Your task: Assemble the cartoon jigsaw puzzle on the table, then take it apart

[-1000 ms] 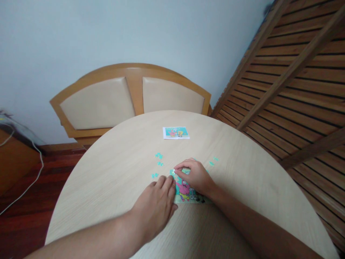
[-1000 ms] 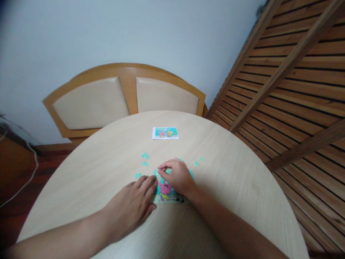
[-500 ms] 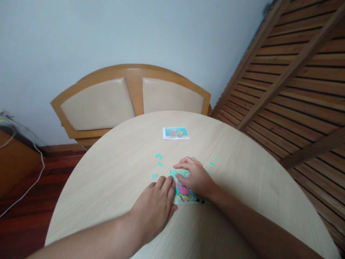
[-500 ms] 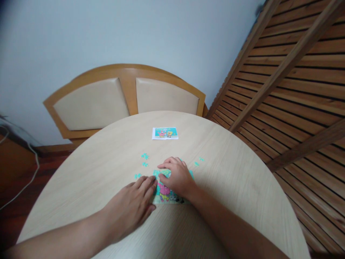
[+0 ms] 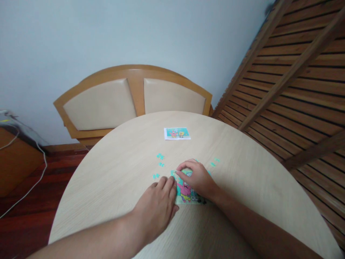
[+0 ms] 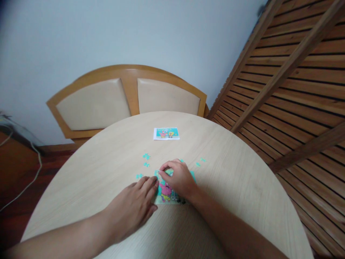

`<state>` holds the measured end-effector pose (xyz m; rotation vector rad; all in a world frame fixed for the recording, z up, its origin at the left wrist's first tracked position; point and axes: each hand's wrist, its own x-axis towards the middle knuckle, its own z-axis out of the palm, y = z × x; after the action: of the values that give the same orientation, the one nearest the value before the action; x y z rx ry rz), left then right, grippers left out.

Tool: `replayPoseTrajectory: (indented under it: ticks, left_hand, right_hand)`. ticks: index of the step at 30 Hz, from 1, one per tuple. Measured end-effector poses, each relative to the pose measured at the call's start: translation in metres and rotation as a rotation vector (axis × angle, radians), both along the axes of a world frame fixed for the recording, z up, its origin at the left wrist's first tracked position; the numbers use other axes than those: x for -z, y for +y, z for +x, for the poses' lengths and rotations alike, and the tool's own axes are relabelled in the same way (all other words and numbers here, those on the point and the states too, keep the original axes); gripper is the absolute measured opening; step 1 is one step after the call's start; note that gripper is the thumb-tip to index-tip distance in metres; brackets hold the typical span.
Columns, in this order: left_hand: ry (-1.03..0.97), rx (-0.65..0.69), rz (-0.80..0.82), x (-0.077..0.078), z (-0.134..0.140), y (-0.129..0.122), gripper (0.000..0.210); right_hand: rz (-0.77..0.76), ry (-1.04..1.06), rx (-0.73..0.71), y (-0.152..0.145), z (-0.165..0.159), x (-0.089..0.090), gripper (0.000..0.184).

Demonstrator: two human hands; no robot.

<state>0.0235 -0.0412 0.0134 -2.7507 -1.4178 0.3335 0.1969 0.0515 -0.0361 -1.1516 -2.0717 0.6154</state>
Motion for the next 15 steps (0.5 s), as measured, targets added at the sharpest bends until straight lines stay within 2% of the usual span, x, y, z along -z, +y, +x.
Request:
replayPoseTrajectory:
  ticks: [15]
  left_hand:
    - [0.014,-0.006,0.009,0.0008,-0.0001,0.0007,0.053]
  right_hand:
    - [0.009,0.003,-0.030,0.0034,0.0011,0.0026,0.009]
